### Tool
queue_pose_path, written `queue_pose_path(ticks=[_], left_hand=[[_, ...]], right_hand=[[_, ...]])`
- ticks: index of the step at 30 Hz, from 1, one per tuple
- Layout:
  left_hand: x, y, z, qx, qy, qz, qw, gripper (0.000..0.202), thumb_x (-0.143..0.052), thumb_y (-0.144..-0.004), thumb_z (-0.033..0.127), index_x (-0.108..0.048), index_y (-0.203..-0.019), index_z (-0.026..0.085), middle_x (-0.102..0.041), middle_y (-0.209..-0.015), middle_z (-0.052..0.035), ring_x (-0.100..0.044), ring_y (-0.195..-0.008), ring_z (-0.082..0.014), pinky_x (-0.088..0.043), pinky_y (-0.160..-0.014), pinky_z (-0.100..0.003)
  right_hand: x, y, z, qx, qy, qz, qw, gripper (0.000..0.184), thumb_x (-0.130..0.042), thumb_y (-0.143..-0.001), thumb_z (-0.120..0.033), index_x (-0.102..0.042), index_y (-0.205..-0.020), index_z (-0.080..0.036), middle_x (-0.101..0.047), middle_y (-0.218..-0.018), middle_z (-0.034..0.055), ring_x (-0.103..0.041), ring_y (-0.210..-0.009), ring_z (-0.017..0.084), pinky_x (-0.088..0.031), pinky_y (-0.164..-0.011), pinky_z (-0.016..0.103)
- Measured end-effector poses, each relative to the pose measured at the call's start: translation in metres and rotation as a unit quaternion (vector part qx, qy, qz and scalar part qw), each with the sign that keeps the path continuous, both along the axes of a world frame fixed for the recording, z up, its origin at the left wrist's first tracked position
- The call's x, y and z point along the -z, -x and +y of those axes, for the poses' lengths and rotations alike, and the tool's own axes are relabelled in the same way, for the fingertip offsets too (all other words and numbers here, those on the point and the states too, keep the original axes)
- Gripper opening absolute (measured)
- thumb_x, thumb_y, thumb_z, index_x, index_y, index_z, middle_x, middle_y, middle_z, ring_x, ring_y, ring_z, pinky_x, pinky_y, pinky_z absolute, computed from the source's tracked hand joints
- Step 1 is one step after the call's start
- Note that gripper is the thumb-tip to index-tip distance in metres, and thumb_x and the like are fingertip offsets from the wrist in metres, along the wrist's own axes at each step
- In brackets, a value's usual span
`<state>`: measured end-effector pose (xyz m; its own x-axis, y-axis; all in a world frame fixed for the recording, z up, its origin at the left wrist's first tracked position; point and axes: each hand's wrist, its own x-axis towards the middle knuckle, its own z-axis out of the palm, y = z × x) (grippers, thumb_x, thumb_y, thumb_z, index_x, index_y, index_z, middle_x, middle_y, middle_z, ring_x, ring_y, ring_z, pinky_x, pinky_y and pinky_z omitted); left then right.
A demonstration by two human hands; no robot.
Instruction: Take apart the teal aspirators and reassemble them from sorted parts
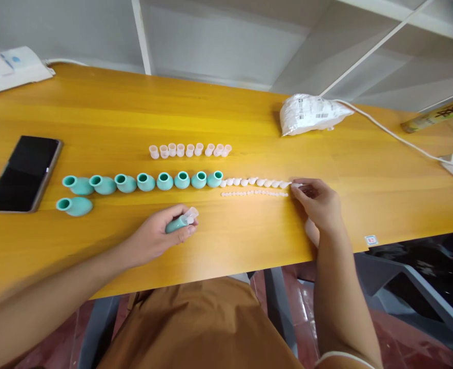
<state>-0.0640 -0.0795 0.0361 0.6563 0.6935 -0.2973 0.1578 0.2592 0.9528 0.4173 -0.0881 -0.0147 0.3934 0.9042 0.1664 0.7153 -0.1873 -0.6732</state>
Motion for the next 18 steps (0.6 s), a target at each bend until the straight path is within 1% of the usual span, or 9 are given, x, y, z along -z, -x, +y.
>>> queue_pose_path(ticks=[2,4,9,11,13,16,18], left_hand=[[0.001,0.000,0.000,-0.002,0.013,-0.011,1.000,0.027,-0.068,-0.105,0.047,-0.060,-0.108,0.021,-0.062,-0.103,-0.0010,-0.055,-0.081,-0.0140,-0.050,-0.076,-0.029],[0.001,-0.001,0.000,-0.005,0.021,-0.017,1.000,0.027,-0.068,-0.104,0.047,-0.059,-0.108,0.022,-0.062,-0.104,-0.0015,-0.054,-0.082,-0.0143,-0.051,-0.076,-0.029],[-0.001,-0.002,-0.001,-0.007,0.030,-0.008,0.999,0.029,-0.068,-0.103,0.049,-0.059,-0.106,0.021,-0.063,-0.104,-0.0026,-0.054,-0.082,-0.0149,-0.051,-0.075,-0.029],[-0.001,-0.001,-0.001,-0.009,0.033,-0.006,0.999,0.029,-0.068,-0.103,0.049,-0.059,-0.106,0.021,-0.063,-0.104,-0.0031,-0.055,-0.083,-0.0155,-0.052,-0.075,-0.030],[-0.001,-0.001,-0.001,-0.009,0.032,-0.013,0.999,0.027,-0.068,-0.103,0.047,-0.060,-0.108,0.022,-0.064,-0.106,-0.0034,-0.056,-0.084,-0.0158,-0.053,-0.076,-0.030],[-0.003,0.001,0.000,0.004,0.030,-0.031,0.999,0.022,-0.067,-0.102,0.041,-0.062,-0.113,0.021,-0.066,-0.110,-0.0042,-0.057,-0.085,-0.0161,-0.053,-0.080,-0.032],[-0.004,0.001,0.000,0.017,0.034,-0.041,0.998,0.022,-0.064,-0.104,0.040,-0.063,-0.114,0.020,-0.068,-0.111,-0.0051,-0.059,-0.087,-0.0164,-0.052,-0.082,-0.033]], right_hand=[[-0.001,0.002,0.000,0.003,-0.001,-0.003,1.000,0.036,-0.081,-0.089,-0.050,-0.084,-0.112,-0.023,-0.082,-0.098,0.0084,-0.073,-0.079,0.021,-0.064,-0.079,0.038],[-0.002,0.003,-0.001,0.005,-0.004,0.000,1.000,0.035,-0.081,-0.089,-0.048,-0.083,-0.113,-0.023,-0.082,-0.096,0.0080,-0.074,-0.081,0.022,-0.065,-0.078,0.038],[-0.004,0.007,0.001,-0.014,-0.014,-0.026,0.999,0.029,-0.078,-0.090,-0.044,-0.084,-0.110,-0.024,-0.083,-0.119,0.0110,-0.078,-0.089,0.023,-0.068,-0.087,0.042],[-0.005,0.006,0.002,-0.018,-0.012,-0.030,0.999,0.032,-0.078,-0.089,-0.044,-0.084,-0.112,-0.023,-0.083,-0.118,0.0117,-0.079,-0.091,0.024,-0.068,-0.089,0.044],[-0.008,0.005,0.000,-0.012,-0.008,-0.027,1.000,0.041,-0.078,-0.086,-0.042,-0.082,-0.120,-0.021,-0.083,-0.112,0.0123,-0.080,-0.089,0.025,-0.070,-0.088,0.045],[-0.020,0.012,-0.010,0.022,-0.018,-0.074,0.997,0.051,-0.075,-0.084,-0.036,-0.076,-0.131,-0.017,-0.082,-0.111,0.0137,-0.079,-0.083,0.026,-0.071,-0.082,0.048],[-0.033,0.029,-0.021,0.049,-0.049,-0.128,0.989,0.046,-0.071,-0.089,-0.033,-0.075,-0.132,-0.018,-0.080,-0.115,0.0141,-0.078,-0.081,0.025,-0.070,-0.084,0.051]])
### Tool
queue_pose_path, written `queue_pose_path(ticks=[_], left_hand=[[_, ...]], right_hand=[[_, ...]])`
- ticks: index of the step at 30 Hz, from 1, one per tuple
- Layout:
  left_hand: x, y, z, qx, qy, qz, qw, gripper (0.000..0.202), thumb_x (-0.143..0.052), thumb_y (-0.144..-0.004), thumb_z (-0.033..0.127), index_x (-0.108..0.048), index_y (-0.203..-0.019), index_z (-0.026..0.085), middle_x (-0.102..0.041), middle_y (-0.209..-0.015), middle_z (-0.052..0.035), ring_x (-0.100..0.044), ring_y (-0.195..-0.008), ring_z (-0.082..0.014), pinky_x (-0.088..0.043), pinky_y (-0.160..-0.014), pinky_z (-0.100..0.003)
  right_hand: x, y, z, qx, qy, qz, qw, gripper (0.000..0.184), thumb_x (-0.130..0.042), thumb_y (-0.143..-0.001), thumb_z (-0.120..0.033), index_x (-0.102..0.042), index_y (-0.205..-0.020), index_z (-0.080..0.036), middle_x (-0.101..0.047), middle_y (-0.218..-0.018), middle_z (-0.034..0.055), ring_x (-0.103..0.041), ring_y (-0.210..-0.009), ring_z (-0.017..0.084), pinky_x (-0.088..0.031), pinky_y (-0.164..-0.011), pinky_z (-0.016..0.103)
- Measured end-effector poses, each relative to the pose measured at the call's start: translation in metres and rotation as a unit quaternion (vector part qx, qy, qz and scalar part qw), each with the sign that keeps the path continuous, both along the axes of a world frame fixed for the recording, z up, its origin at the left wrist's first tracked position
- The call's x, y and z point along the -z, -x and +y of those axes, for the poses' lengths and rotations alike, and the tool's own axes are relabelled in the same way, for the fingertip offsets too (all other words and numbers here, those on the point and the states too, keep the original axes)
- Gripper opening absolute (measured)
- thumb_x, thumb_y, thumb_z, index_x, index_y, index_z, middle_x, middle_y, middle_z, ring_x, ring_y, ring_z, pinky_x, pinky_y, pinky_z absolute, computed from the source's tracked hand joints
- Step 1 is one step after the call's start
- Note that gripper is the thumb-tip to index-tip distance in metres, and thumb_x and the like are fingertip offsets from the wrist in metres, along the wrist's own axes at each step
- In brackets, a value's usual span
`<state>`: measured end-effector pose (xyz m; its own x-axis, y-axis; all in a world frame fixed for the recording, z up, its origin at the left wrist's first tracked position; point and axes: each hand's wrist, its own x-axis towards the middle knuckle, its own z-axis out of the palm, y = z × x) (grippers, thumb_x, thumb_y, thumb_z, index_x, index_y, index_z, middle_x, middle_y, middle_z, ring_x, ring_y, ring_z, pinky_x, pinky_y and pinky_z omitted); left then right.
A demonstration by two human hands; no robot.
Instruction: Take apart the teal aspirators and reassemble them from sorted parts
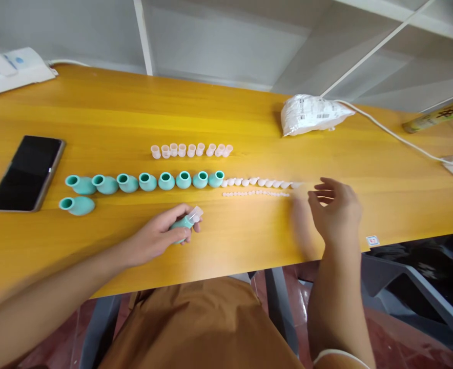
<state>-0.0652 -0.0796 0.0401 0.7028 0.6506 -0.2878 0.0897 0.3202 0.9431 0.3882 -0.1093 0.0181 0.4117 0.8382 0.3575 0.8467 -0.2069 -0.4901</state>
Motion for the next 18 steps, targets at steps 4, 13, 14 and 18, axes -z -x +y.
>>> queue_pose_path(ticks=[4,13,14,18], left_hand=[[-0.001,0.000,-0.002,0.023,0.061,-0.027,0.997,0.032,-0.059,-0.111,0.049,-0.059,-0.125,0.020,-0.073,-0.110,-0.0072,-0.064,-0.082,-0.0164,-0.052,-0.078,-0.034],[-0.003,0.002,-0.001,0.062,0.088,-0.028,0.994,0.034,-0.060,-0.114,0.051,-0.064,-0.125,0.019,-0.074,-0.104,-0.0050,-0.067,-0.077,-0.0153,-0.053,-0.076,-0.032],[-0.003,0.002,-0.002,0.066,0.083,-0.027,0.994,0.033,-0.060,-0.114,0.051,-0.065,-0.123,0.019,-0.073,-0.103,-0.0044,-0.067,-0.078,-0.0149,-0.053,-0.077,-0.031],[-0.003,0.001,-0.004,0.081,0.109,-0.055,0.989,0.033,-0.058,-0.115,0.050,-0.065,-0.122,0.019,-0.073,-0.109,-0.0061,-0.067,-0.078,-0.0147,-0.055,-0.074,-0.031]], right_hand=[[-0.025,0.074,-0.024,-0.044,-0.077,-0.033,0.996,0.024,-0.064,-0.106,-0.029,-0.077,-0.126,-0.028,-0.077,-0.106,0.0090,-0.076,-0.085,0.024,-0.068,-0.086,0.046],[-0.012,0.211,-0.044,-0.450,-0.047,0.027,0.891,0.073,-0.067,-0.108,-0.010,-0.043,-0.176,-0.024,-0.076,-0.118,0.0127,-0.074,-0.105,0.026,-0.069,-0.093,0.042],[-0.008,0.214,-0.044,-0.452,-0.059,0.014,0.890,0.077,-0.067,-0.108,-0.009,-0.039,-0.178,-0.022,-0.076,-0.117,0.0129,-0.074,-0.103,0.026,-0.069,-0.093,0.042],[0.002,0.216,-0.045,-0.437,-0.110,-0.002,0.893,0.083,-0.068,-0.106,-0.002,-0.036,-0.180,-0.021,-0.079,-0.116,0.0138,-0.075,-0.100,0.024,-0.070,-0.087,0.038]])
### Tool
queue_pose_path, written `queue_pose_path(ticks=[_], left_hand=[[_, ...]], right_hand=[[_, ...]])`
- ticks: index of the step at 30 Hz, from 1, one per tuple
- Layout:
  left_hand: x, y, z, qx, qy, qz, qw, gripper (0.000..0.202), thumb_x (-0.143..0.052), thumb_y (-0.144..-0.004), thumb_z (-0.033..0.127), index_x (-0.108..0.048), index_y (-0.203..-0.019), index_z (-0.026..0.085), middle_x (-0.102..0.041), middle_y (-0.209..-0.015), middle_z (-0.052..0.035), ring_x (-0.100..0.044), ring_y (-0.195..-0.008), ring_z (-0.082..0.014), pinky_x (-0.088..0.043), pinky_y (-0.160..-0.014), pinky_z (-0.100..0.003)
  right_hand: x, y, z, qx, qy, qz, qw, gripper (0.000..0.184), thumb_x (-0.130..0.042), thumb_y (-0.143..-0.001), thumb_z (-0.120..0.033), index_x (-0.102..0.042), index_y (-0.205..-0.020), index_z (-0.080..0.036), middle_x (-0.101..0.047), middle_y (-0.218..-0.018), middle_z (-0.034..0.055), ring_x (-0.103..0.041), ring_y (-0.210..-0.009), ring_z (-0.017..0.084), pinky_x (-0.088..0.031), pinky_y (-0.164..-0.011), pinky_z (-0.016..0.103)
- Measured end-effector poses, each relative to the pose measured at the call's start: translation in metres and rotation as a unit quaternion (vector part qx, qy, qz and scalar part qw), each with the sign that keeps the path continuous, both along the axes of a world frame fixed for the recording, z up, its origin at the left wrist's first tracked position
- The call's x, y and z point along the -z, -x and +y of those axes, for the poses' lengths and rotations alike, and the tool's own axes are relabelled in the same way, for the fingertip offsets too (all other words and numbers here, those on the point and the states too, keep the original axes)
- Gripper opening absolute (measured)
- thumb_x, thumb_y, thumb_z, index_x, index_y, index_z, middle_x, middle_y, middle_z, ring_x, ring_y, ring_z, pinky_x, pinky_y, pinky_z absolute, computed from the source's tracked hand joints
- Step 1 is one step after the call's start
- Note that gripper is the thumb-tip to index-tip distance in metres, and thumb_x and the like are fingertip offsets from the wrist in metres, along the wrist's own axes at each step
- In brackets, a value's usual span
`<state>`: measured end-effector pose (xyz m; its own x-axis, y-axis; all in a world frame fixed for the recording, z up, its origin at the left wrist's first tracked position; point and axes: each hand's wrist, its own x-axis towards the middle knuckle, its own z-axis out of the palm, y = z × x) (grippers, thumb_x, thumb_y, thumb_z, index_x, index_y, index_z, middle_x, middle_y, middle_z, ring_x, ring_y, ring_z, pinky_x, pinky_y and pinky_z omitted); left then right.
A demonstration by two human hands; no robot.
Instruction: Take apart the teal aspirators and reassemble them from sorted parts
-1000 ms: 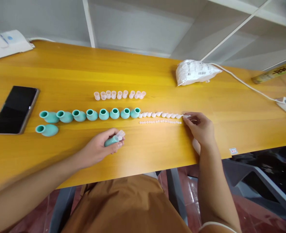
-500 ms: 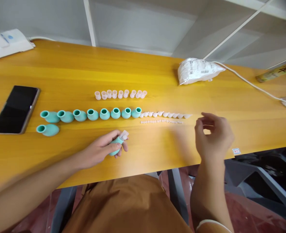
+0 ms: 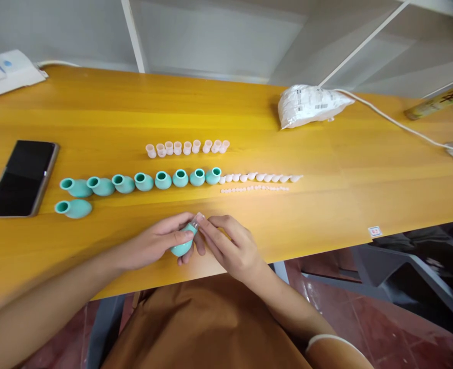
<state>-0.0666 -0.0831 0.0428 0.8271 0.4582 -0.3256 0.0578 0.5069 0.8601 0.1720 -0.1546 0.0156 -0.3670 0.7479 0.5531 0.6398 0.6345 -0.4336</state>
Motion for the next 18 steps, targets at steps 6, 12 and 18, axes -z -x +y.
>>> queue_pose_path(ticks=[6,12,18], left_hand=[[0.0017,-0.0009,-0.0031,0.004,0.043,-0.029,0.999,0.031,-0.057,-0.116,0.048,-0.063,-0.122,0.019,-0.073,-0.111,-0.0078,-0.066,-0.076,-0.0142,-0.056,-0.070,-0.029],[0.0006,0.0000,-0.0037,0.012,0.040,-0.025,0.999,0.032,-0.057,-0.115,0.049,-0.064,-0.123,0.019,-0.072,-0.110,-0.0085,-0.065,-0.078,-0.0147,-0.055,-0.071,-0.030],[-0.0010,0.0005,-0.0050,0.032,-0.026,-0.001,0.999,0.034,-0.053,-0.117,0.051,-0.066,-0.120,0.019,-0.067,-0.104,-0.0057,-0.063,-0.084,-0.0165,-0.055,-0.079,-0.032]], right_hand=[[0.0067,-0.0010,-0.0032,0.007,-0.019,0.021,1.000,0.081,-0.071,-0.105,-0.003,-0.042,-0.178,-0.024,-0.082,-0.122,0.0138,-0.080,-0.102,0.026,-0.073,-0.084,0.038],[0.0075,-0.0030,-0.0045,-0.002,-0.018,0.023,1.000,0.078,-0.071,-0.105,-0.003,-0.045,-0.176,-0.023,-0.082,-0.129,0.0144,-0.081,-0.106,0.027,-0.075,-0.090,0.042],[0.0030,-0.0070,-0.0044,0.002,0.009,0.011,1.000,0.061,-0.073,-0.105,-0.009,-0.057,-0.162,-0.023,-0.080,-0.125,0.0148,-0.081,-0.106,0.027,-0.074,-0.087,0.041]])
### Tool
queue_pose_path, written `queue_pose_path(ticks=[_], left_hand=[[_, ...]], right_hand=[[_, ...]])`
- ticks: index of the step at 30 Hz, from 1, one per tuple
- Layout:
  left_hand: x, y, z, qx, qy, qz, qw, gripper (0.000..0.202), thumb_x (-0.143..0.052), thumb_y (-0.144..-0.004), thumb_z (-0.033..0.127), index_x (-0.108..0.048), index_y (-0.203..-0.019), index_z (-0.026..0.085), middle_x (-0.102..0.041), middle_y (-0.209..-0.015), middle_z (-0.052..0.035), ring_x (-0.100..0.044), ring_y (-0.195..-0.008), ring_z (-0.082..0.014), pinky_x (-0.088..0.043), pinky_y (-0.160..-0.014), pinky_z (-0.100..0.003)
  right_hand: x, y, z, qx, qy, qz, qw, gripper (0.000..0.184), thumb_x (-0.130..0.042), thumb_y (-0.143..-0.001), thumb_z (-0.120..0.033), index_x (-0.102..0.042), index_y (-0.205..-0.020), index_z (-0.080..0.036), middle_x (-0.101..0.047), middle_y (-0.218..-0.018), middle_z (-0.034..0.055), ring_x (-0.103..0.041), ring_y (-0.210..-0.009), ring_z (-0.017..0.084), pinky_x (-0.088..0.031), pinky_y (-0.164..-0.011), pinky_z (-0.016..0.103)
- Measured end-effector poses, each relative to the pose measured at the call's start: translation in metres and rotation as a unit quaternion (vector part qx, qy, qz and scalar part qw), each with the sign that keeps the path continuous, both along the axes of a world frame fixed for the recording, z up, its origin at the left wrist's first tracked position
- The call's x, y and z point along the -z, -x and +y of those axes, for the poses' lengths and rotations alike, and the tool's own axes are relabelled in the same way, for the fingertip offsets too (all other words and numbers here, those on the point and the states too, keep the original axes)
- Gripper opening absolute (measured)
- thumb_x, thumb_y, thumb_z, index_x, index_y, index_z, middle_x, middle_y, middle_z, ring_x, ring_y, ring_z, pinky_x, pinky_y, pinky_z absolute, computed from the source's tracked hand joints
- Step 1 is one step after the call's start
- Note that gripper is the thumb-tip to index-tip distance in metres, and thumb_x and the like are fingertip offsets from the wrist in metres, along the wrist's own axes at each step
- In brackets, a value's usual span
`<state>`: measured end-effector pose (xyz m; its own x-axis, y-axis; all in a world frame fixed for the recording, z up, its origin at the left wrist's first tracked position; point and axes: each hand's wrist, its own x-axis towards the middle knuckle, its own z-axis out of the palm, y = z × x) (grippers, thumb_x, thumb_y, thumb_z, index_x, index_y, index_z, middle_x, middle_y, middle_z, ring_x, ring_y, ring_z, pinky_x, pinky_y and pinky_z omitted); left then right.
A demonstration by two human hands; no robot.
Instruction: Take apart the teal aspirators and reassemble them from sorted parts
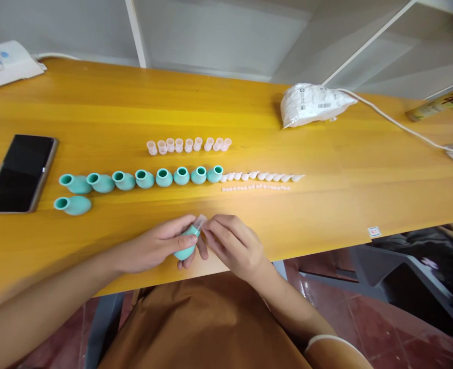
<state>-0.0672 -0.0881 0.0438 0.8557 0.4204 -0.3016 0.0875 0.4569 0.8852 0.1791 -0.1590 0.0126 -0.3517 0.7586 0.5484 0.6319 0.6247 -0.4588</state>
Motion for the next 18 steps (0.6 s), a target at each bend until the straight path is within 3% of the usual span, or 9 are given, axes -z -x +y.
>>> queue_pose_path(ticks=[5,11,18], left_hand=[[0.001,0.000,0.000,0.013,-0.049,0.026,0.998,0.035,-0.054,-0.117,0.053,-0.066,-0.118,0.020,-0.065,-0.107,-0.0039,-0.061,-0.085,-0.0150,-0.056,-0.082,-0.031],[-0.004,0.000,0.001,0.008,-0.027,0.015,0.999,0.034,-0.055,-0.117,0.053,-0.064,-0.124,0.020,-0.067,-0.111,-0.0049,-0.062,-0.085,-0.0149,-0.056,-0.081,-0.030],[-0.004,0.000,0.000,0.008,-0.038,0.030,0.999,0.037,-0.056,-0.116,0.055,-0.064,-0.127,0.021,-0.071,-0.115,-0.0066,-0.064,-0.084,-0.0154,-0.057,-0.079,-0.031]], right_hand=[[-0.006,-0.002,0.003,-0.023,0.062,0.017,0.998,0.035,-0.071,-0.107,-0.010,-0.066,-0.139,-0.023,-0.077,-0.117,0.0120,-0.078,-0.102,0.023,-0.072,-0.088,0.038],[-0.008,0.002,0.001,-0.013,0.061,0.071,0.996,0.048,-0.072,-0.105,-0.007,-0.063,-0.148,-0.024,-0.078,-0.119,0.0123,-0.079,-0.104,0.023,-0.072,-0.087,0.038],[-0.017,0.007,0.008,0.017,0.058,0.085,0.995,0.032,-0.068,-0.104,-0.004,-0.067,-0.128,-0.026,-0.078,-0.101,0.0063,-0.077,-0.085,0.019,-0.069,-0.072,0.033]])
